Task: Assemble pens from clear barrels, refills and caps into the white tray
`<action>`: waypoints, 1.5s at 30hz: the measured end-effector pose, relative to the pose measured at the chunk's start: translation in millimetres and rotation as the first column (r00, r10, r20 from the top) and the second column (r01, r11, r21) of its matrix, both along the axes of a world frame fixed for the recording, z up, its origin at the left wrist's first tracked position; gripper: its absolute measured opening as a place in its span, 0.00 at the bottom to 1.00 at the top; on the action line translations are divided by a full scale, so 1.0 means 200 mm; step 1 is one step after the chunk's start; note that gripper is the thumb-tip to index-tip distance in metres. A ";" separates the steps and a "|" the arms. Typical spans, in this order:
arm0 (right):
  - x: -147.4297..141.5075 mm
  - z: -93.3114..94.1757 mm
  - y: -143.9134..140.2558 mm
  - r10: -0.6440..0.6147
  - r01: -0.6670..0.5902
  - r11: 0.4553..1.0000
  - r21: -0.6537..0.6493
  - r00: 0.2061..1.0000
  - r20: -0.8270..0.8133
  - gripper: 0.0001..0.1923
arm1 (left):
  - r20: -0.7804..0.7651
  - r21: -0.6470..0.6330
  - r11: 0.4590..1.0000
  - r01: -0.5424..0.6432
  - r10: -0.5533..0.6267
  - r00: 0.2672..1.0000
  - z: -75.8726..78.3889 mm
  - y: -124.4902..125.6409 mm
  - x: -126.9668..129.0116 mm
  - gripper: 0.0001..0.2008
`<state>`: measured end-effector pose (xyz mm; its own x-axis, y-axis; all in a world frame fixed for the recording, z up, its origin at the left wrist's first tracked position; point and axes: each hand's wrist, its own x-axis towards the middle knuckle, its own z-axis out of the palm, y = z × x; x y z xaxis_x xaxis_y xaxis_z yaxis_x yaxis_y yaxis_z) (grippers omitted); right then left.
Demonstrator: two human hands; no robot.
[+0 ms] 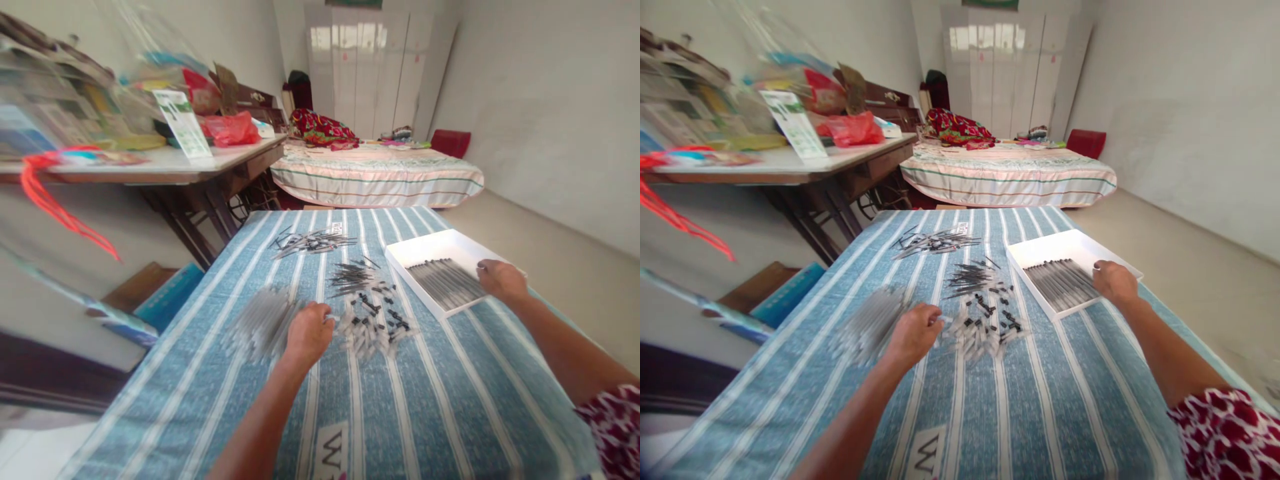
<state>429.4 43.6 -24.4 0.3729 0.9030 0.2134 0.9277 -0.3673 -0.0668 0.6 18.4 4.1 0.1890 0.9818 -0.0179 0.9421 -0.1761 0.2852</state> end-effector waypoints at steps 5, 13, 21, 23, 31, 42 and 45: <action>-0.23 0.09 -0.05 0.200 -0.206 0.962 0.179 0.978 0.051 0.16 | -0.105 0.003 0.998 0.056 -0.056 0.993 -0.05 0.06 0.03 0.11; -0.78 0.12 -0.11 0.666 -0.633 0.745 0.210 0.727 -0.167 0.13 | -0.181 -0.070 0.983 0.169 -0.179 0.967 -0.08 0.11 0.03 0.10; -1.14 0.09 -0.01 0.654 -0.680 0.733 -0.024 0.713 -0.254 0.10 | -0.127 -0.103 0.978 0.180 -0.193 0.973 -0.09 0.10 -0.02 0.08; -1.19 0.08 0.03 0.632 -0.659 0.748 -0.077 0.743 -0.221 0.10 | -0.077 -0.107 0.982 0.158 -0.167 0.983 -0.11 0.10 -0.04 0.07; -1.30 0.05 0.13 0.563 -0.563 0.783 -0.264 0.822 -0.084 0.13 | 0.101 -0.079 0.994 0.076 -0.068 0.993 -0.15 0.09 -0.06 0.10; -1.38 0.10 0.23 0.603 -0.534 0.735 -0.418 0.797 0.043 0.13 | 0.388 -0.021 0.999 -0.027 0.034 0.921 -0.24 0.10 -0.07 0.15; -1.41 0.12 0.26 0.621 -0.536 0.718 -0.444 0.781 0.061 0.13 | 0.425 -0.021 0.998 -0.057 0.060 0.903 -0.26 0.11 -0.07 0.14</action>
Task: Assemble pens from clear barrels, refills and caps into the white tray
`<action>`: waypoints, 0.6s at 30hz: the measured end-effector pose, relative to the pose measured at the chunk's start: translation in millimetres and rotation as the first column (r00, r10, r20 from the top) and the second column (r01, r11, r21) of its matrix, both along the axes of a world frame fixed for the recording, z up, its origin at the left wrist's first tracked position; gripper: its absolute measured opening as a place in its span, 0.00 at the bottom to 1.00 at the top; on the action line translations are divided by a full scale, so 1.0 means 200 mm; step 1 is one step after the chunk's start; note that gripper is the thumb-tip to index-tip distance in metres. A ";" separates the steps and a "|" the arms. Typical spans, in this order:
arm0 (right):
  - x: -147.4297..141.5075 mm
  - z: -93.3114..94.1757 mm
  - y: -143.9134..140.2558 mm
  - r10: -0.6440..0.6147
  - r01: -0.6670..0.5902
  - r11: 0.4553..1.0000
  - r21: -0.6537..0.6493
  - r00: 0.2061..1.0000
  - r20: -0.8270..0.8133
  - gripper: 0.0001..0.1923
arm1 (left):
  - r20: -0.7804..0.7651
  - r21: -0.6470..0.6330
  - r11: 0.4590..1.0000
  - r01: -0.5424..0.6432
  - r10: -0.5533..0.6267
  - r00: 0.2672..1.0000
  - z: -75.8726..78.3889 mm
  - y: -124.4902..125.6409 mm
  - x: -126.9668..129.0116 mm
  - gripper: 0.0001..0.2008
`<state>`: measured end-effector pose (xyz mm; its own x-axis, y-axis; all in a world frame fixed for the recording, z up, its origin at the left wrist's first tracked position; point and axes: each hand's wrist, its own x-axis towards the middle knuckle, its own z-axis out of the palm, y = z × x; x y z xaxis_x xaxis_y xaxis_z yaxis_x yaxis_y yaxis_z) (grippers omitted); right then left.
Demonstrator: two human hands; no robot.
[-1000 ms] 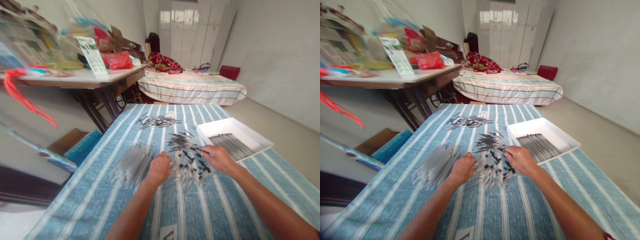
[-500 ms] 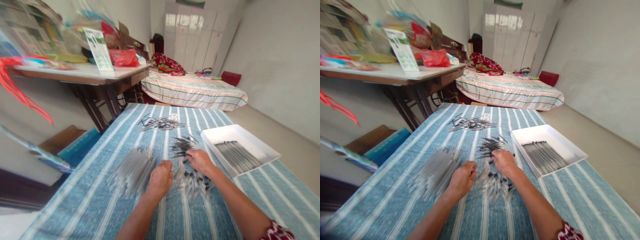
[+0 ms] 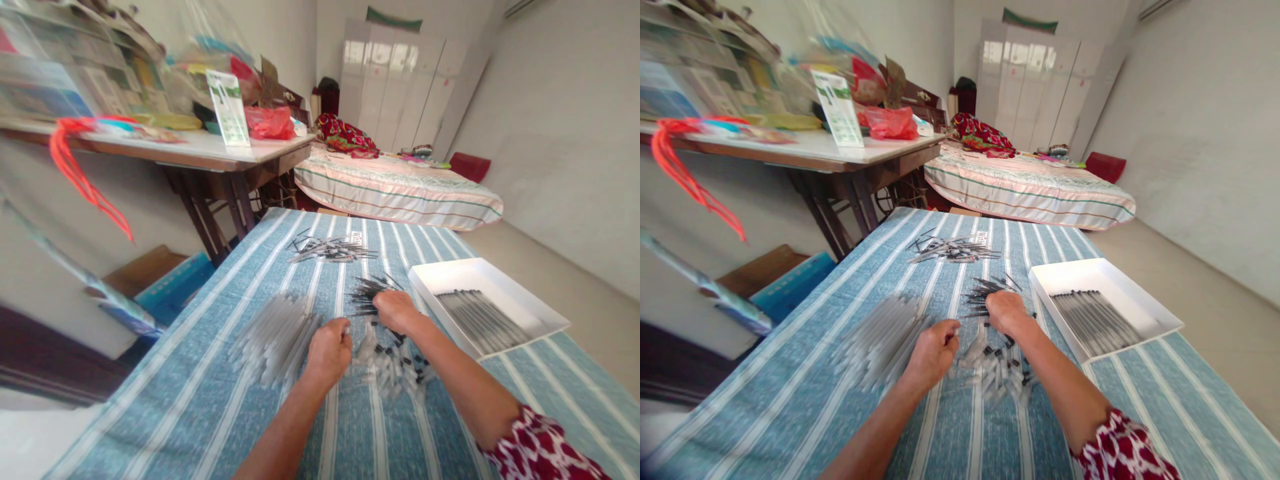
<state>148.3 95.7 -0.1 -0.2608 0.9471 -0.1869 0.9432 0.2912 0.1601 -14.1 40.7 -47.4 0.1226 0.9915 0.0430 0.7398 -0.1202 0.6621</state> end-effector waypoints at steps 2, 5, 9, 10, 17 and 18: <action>-0.02 0.01 0.01 0.022 -0.022 1.000 -0.005 1.000 0.015 0.12 | 0.019 -0.005 1.000 -0.014 0.014 1.000 -0.01 0.01 0.00 0.13; -0.05 0.02 0.00 0.063 -0.063 0.998 -0.015 0.998 0.026 0.12 | 0.043 -0.016 1.000 -0.023 0.024 0.999 -0.03 0.02 0.00 0.12; -0.06 0.01 -0.02 0.104 -0.103 0.994 -0.024 0.994 0.030 0.11 | 0.059 -0.027 0.999 -0.018 0.020 0.998 -0.04 0.02 0.00 0.10; -0.06 0.01 -0.02 0.109 -0.108 0.994 -0.024 0.994 0.030 0.11 | 0.058 -0.029 0.999 -0.015 0.016 0.998 -0.04 0.02 0.00 0.09; -0.03 -0.01 0.00 0.130 -0.130 0.991 -0.010 0.991 0.018 0.11 | 0.041 -0.052 0.999 -0.009 0.011 0.999 -0.02 0.01 0.00 0.07; -0.02 -0.01 0.00 0.130 -0.130 0.992 -0.003 0.991 0.015 0.11 | 0.039 -0.057 0.998 -0.010 0.012 0.999 -0.01 0.01 0.00 0.07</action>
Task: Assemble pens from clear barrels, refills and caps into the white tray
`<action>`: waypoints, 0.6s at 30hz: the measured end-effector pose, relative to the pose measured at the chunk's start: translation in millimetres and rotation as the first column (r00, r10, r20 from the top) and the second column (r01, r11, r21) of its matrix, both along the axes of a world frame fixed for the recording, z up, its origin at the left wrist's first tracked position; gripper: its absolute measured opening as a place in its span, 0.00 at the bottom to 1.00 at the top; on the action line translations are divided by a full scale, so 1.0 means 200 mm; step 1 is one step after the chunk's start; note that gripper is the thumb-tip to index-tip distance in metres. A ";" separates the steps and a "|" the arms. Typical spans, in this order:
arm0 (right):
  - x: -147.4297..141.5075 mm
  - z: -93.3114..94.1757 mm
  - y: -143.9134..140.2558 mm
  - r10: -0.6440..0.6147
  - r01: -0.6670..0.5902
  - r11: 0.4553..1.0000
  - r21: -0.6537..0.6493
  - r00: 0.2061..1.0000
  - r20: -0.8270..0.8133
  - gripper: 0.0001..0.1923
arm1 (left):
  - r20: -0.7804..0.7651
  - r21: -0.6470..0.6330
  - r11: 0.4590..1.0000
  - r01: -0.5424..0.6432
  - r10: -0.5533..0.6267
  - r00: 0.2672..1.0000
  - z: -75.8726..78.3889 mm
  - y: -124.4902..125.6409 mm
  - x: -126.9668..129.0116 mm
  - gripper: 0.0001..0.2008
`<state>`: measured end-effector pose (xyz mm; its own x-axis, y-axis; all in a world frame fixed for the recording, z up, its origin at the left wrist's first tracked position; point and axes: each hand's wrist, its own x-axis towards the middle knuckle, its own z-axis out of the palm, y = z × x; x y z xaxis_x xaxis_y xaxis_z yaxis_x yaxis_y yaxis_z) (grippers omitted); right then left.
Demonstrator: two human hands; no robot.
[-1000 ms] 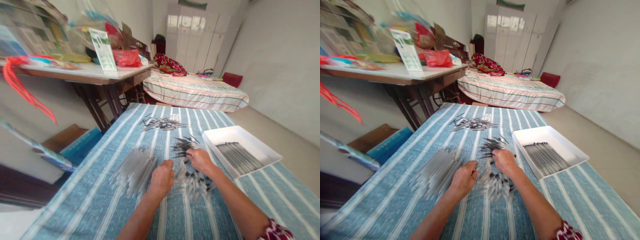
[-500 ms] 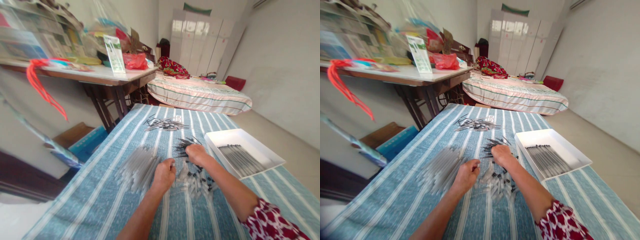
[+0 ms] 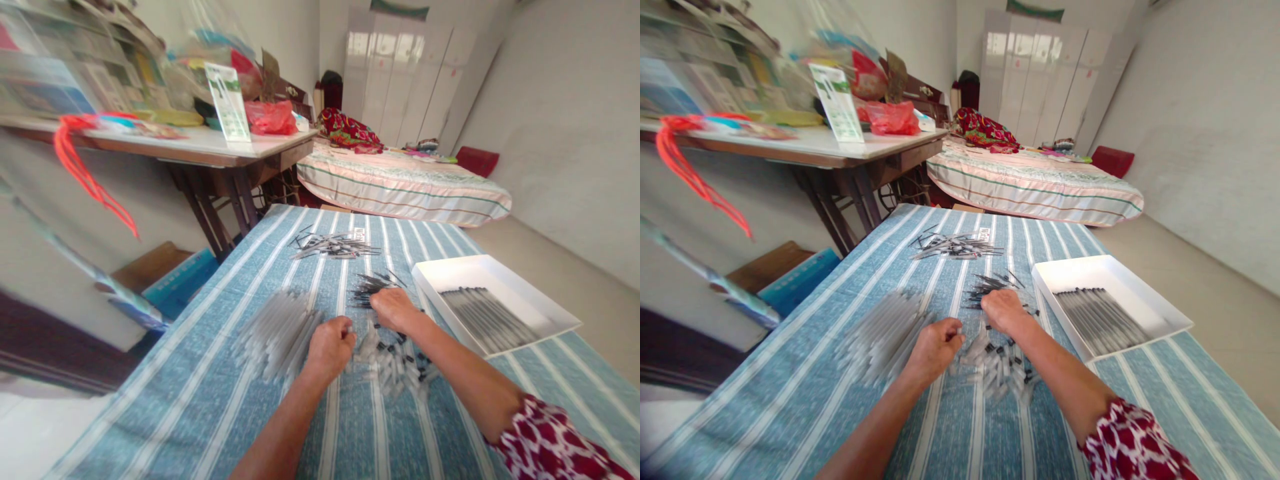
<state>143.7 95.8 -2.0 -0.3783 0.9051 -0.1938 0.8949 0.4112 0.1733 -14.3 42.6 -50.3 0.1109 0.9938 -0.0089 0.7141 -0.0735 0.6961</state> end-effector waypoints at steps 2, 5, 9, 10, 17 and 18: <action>0.02 -0.01 0.01 -0.003 0.003 1.000 0.016 1.000 -0.010 0.11 | -0.007 -0.008 1.000 0.000 0.000 1.000 0.00 0.00 0.00 0.07; 0.06 -0.01 0.00 -0.024 0.026 0.998 0.049 0.999 -0.034 0.12 | -0.022 -0.007 1.000 0.015 -0.016 1.000 0.01 0.00 0.00 0.07; 0.09 -0.01 -0.05 -0.071 0.082 0.990 0.118 0.993 -0.092 0.14 | -0.051 0.031 0.997 0.067 -0.066 0.997 0.02 -0.03 0.01 0.09; 0.10 -0.01 -0.07 -0.082 0.099 0.984 0.148 0.989 -0.122 0.15 | -0.066 0.045 0.996 0.079 -0.076 0.995 0.03 -0.03 0.01 0.10; 0.16 -0.07 -0.17 -0.010 0.211 0.925 0.318 0.846 -0.533 0.13 | -0.295 0.096 0.995 -0.036 0.063 0.953 0.15 -0.01 -0.11 0.10; 0.16 -0.08 -0.18 0.000 0.216 0.926 0.310 0.820 -0.572 0.12 | -0.332 0.099 0.991 -0.087 0.115 0.936 0.18 -0.01 -0.14 0.11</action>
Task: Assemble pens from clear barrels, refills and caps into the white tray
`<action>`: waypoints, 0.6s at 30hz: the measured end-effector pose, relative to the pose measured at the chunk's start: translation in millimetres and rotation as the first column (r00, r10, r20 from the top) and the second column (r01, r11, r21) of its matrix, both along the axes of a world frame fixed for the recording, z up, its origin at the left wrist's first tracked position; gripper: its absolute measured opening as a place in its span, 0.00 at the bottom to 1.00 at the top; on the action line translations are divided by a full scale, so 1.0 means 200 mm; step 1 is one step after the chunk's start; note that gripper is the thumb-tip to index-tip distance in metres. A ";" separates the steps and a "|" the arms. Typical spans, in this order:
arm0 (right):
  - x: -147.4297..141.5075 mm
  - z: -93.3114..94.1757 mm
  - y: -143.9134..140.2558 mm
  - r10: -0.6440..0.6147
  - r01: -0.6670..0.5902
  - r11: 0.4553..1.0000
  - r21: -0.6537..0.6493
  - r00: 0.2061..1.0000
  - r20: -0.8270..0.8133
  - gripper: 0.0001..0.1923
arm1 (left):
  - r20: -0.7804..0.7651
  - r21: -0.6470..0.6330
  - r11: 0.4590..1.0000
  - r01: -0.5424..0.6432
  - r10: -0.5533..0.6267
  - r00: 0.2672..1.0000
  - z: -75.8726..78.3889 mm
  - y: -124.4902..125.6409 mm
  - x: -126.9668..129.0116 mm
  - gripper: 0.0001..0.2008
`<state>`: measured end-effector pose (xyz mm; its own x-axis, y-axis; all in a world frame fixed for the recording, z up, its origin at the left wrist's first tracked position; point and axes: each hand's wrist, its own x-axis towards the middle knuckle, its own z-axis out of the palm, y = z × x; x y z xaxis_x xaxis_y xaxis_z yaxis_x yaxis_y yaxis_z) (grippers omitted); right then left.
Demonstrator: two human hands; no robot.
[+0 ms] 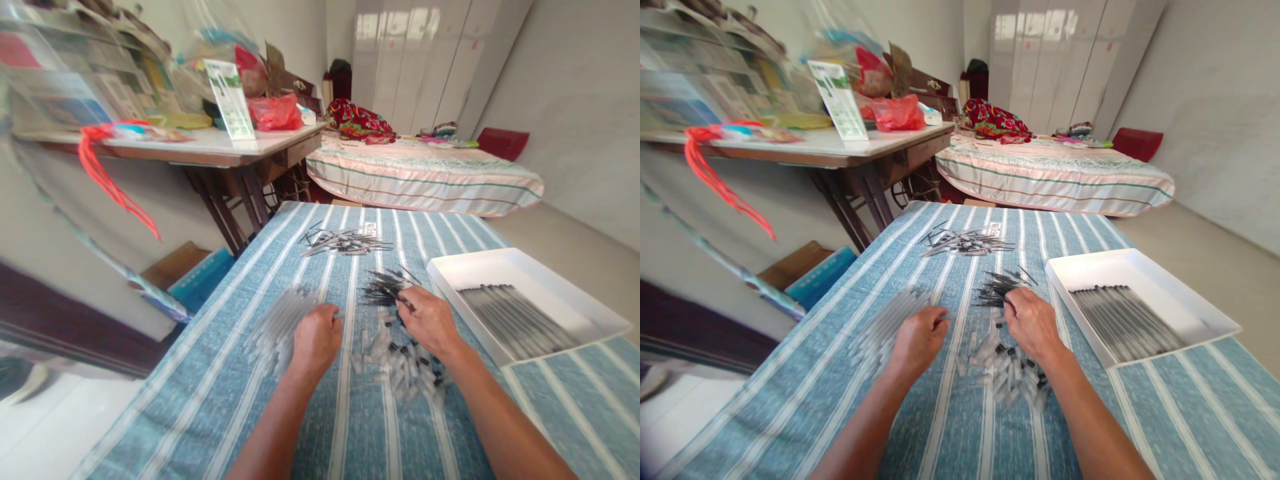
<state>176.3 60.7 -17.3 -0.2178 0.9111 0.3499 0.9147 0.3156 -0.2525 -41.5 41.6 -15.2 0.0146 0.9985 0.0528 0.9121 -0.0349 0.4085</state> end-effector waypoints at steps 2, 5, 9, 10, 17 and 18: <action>0.01 0.00 0.00 0.005 -0.006 1.000 -0.014 0.998 -0.058 0.11 | -0.091 -0.010 0.998 -0.066 0.065 0.994 0.04 0.01 -0.05 0.11; 0.01 0.00 0.00 0.018 -0.019 1.000 -0.012 0.994 -0.107 0.11 | -0.225 -0.060 0.993 -0.099 0.084 0.971 0.07 0.02 -0.08 0.10; 0.02 0.01 0.01 0.058 -0.056 0.998 0.019 0.985 -0.164 0.11 | -0.332 -0.094 0.991 -0.094 0.058 0.942 0.07 0.00 -0.05 0.10; 0.03 0.00 0.01 0.059 -0.057 0.998 0.014 0.982 -0.180 0.11 | -0.345 -0.094 0.992 -0.086 0.049 0.937 0.06 0.00 -0.04 0.11; 0.00 -0.02 0.02 0.024 -0.079 0.994 -0.076 0.833 -0.553 0.19 | -0.346 0.005 0.999 -0.045 0.044 0.937 0.01 -0.01 -0.01 0.14; 0.00 -0.02 0.01 0.028 -0.113 0.989 -0.098 0.784 -0.620 0.20 | -0.342 0.010 0.999 -0.042 0.043 0.939 0.01 -0.01 -0.01 0.14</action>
